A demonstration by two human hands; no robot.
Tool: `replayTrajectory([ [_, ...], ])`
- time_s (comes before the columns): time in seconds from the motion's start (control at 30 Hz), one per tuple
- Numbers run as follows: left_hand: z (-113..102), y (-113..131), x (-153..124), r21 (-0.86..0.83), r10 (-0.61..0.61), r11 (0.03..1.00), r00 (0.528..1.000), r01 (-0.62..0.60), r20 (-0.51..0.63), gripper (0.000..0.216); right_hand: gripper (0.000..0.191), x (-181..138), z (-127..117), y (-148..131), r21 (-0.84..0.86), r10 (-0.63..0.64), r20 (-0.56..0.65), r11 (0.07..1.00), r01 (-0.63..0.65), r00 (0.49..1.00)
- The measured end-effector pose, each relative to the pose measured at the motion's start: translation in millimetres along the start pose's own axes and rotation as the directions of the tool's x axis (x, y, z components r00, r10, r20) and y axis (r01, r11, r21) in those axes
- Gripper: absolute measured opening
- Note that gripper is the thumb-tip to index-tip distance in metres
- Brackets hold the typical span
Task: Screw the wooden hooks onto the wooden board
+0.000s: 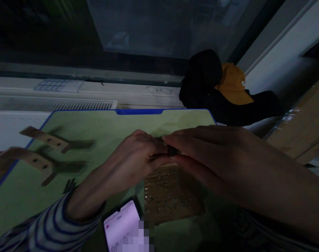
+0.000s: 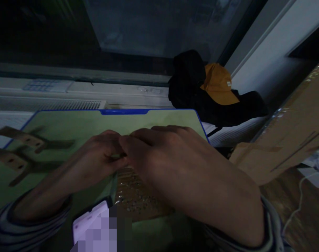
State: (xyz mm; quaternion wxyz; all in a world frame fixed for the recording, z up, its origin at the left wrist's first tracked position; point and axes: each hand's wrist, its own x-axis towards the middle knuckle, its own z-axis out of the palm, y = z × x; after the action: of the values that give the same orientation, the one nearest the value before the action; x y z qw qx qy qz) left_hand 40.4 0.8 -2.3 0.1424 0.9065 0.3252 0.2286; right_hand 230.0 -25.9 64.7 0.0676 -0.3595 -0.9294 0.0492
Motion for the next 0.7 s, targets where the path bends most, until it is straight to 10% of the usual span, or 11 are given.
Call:
replayTrajectory([
  [0.7, 3.6, 0.3, -2.0, -0.083, -0.063, 0.994, 0.996, 0.068, 0.062, 0.014, 0.010, 1.1, -3.6, -2.9, -0.045, 0.046, 0.026, 0.998, -0.045, 0.999],
])
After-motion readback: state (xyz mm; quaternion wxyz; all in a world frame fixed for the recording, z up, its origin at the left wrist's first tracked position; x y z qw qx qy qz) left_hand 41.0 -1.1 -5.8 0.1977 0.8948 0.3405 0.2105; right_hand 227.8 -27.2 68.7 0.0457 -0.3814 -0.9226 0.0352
